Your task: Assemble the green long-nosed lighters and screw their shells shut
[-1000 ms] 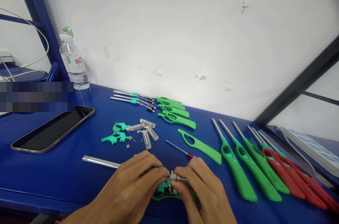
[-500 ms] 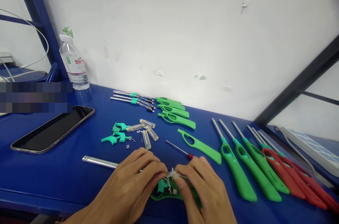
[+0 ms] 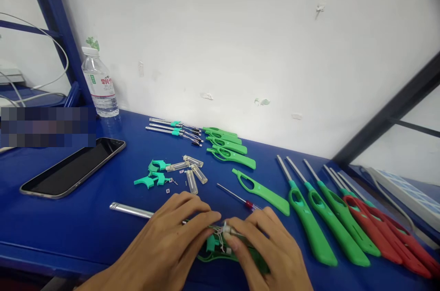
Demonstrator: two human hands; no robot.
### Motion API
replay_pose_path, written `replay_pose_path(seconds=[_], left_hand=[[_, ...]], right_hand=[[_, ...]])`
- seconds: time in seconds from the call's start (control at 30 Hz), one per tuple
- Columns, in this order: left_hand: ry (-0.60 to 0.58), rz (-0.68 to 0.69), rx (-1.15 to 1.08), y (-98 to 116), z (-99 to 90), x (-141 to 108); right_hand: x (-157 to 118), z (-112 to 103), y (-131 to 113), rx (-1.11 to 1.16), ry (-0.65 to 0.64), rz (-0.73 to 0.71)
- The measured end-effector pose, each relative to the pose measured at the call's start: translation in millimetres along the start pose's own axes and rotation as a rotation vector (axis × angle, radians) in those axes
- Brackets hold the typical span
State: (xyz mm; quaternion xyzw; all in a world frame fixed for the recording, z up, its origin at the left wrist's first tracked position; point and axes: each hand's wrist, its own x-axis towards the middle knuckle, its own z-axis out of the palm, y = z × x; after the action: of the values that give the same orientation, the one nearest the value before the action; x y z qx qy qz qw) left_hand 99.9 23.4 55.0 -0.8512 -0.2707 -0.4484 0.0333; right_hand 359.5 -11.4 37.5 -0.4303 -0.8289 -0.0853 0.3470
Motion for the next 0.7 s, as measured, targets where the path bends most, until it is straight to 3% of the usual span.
replay_pose_path(seconds=[0.3, 0.5, 0.7], left_hand=[[-0.06, 0.083, 0.228, 0, -22.7, -6], [-0.107, 0.106, 0.208, 3, -19.3, -1], [-0.182, 0.069, 0.248, 3, -9.7, -15]], right_hand=[[-11, -4, 17, 0.001, -0.05, -0.003], [-13, -3, 18, 0.042, -0.061, 0.035], [-17, -3, 21, 0.053, -0.092, 0.062]])
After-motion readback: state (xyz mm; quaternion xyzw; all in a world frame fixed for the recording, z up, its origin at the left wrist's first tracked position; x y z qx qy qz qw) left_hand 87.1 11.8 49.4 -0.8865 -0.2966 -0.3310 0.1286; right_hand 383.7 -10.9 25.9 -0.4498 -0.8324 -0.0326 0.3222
